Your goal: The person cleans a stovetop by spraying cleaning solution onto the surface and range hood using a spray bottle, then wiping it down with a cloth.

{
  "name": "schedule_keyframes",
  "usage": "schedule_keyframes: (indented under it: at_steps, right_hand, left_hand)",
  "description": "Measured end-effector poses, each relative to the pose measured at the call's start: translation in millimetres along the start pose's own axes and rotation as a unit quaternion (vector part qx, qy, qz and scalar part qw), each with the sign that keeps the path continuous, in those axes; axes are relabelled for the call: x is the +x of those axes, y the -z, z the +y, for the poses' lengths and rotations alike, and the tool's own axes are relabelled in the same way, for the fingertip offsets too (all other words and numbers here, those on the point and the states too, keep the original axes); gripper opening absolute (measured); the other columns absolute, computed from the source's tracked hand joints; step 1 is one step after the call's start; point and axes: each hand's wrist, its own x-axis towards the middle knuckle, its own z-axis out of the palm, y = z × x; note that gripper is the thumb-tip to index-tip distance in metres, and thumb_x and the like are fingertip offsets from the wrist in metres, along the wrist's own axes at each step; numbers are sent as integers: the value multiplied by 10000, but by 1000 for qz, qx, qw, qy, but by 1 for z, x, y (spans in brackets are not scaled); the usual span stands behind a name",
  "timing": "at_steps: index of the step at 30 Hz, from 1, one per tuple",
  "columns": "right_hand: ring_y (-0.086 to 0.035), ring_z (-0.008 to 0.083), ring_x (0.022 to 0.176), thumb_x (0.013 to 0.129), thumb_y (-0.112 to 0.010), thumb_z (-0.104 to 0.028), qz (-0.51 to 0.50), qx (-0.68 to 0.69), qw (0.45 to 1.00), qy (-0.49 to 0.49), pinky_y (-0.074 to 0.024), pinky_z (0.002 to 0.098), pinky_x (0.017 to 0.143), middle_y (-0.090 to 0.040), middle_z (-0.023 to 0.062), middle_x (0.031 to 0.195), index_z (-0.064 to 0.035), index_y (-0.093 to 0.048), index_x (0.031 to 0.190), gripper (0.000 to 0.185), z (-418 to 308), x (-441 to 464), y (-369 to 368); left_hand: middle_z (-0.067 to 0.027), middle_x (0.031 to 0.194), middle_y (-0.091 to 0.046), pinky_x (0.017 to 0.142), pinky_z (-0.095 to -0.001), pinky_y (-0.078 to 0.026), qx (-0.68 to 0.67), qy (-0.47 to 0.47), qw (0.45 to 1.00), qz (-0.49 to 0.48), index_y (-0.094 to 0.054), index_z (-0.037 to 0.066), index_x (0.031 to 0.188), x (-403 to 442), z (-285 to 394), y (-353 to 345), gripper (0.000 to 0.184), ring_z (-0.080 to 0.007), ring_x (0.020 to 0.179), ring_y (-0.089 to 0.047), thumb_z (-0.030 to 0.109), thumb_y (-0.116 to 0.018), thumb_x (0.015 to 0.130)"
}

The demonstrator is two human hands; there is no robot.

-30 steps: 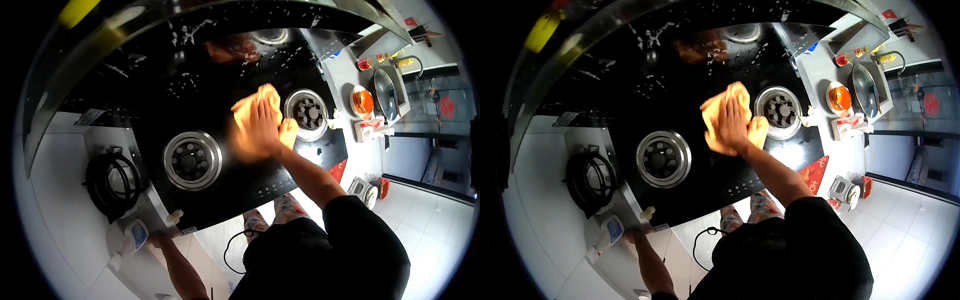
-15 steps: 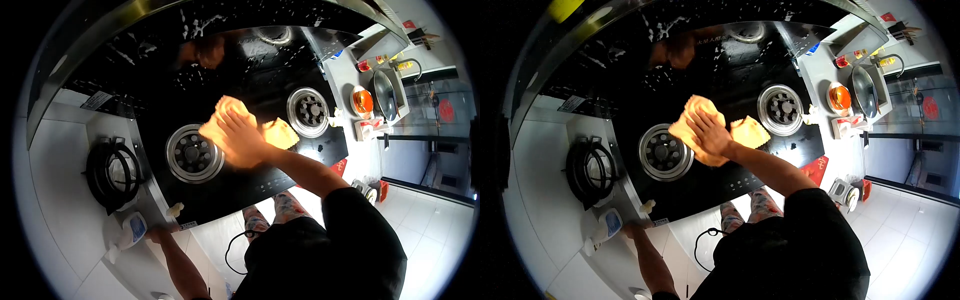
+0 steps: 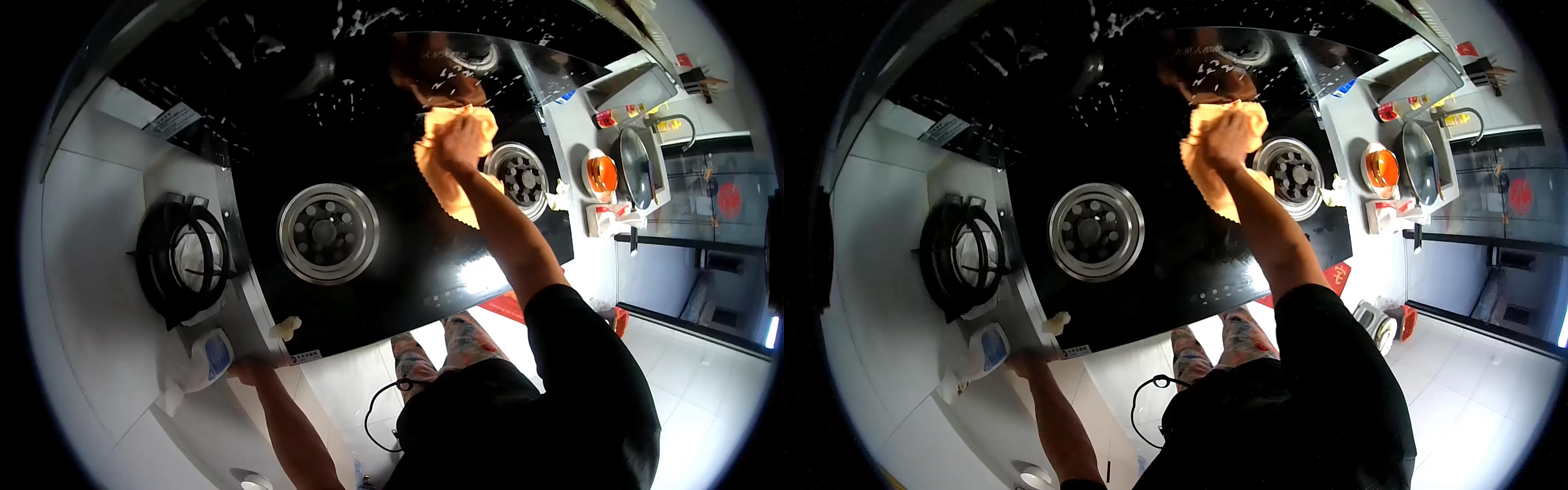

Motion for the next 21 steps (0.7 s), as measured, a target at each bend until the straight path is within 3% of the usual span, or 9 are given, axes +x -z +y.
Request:
schedule_keyframes:
  at_steps: [3,5,7,11,13,15,17,19,21]
  right_hand:
    - [-546,298,1108,978,-513,-219,-101,-86,970,203,-454,415,935,-602,140,1155,-2,-617,1237,354,-84,-25,-8]
    - [-491,322,1222,968,-539,-287,-114,84,968,208,-382,460,1059,-572,154,1254,-22,-597,1310,437,-131,-39,5]
    - [-468,323,1306,963,-562,-330,-99,154,953,243,-340,471,1146,-558,154,1291,-13,-558,1397,537,-143,-45,28]
    - [-595,287,1054,963,-543,-167,-38,310,948,61,-473,448,912,-639,112,1109,-6,-619,1133,246,-50,-12,11]
    - [-637,275,971,963,-537,-113,-26,363,931,2,-517,440,834,-666,99,1048,-4,-639,1046,171,7,3,2]
    - [-532,399,1164,999,-480,-404,5,-20,999,-34,-387,523,1054,-573,258,1279,88,-565,1256,562,61,22,-13]
    - [-492,375,1299,991,-503,-460,55,-60,995,-65,-322,464,1145,-553,240,1367,88,-534,1369,666,62,24,-29]
    - [-476,371,1346,967,-549,-432,-220,-198,955,17,-342,457,1144,-595,228,1306,88,-564,1338,639,39,21,-22]
    - [-455,384,1358,963,-557,-422,-197,-78,976,41,-347,464,1147,-546,248,1365,81,-561,1345,631,-13,3,-5]
  left_hand:
    - [-283,1453,-518,1080,-570,-496,20,23,1000,-2,-437,10,1493,49,-21,-11,665,-439,1305,-539,472,-452,1015]
    - [-270,1469,-512,1080,-574,-483,109,-4,994,0,-441,11,1492,38,-12,-16,693,-432,1329,-523,504,-458,1004]
    - [-265,1419,-565,1015,-585,-518,-63,119,989,55,-519,14,1439,-24,24,-13,740,-412,1323,-548,586,-502,969]
    - [-273,1420,-561,1006,-576,-522,-205,165,964,49,-536,11,1426,30,-6,-19,732,-414,1305,-559,581,-481,971]
    - [-257,1422,-567,1023,-564,-511,60,0,997,54,-551,-1,1423,70,-35,-25,740,-413,1299,-560,579,-457,974]
    - [-253,1433,-558,1033,-565,-507,-47,21,998,35,-539,-7,1436,38,-17,-15,739,-414,1301,-557,569,-441,984]
    - [-248,1443,-550,1044,-565,-502,-152,40,987,10,-528,-12,1449,29,-12,-11,738,-416,1303,-554,559,-424,994]
    - [-222,1474,-517,1052,-522,-526,-139,74,987,-5,-454,34,1474,40,-13,-9,775,-367,1322,-551,571,-607,936]
    - [-232,1480,-515,1035,-555,-521,-35,47,998,2,-462,19,1484,15,-2,-6,757,-392,1317,-550,574,-508,971]
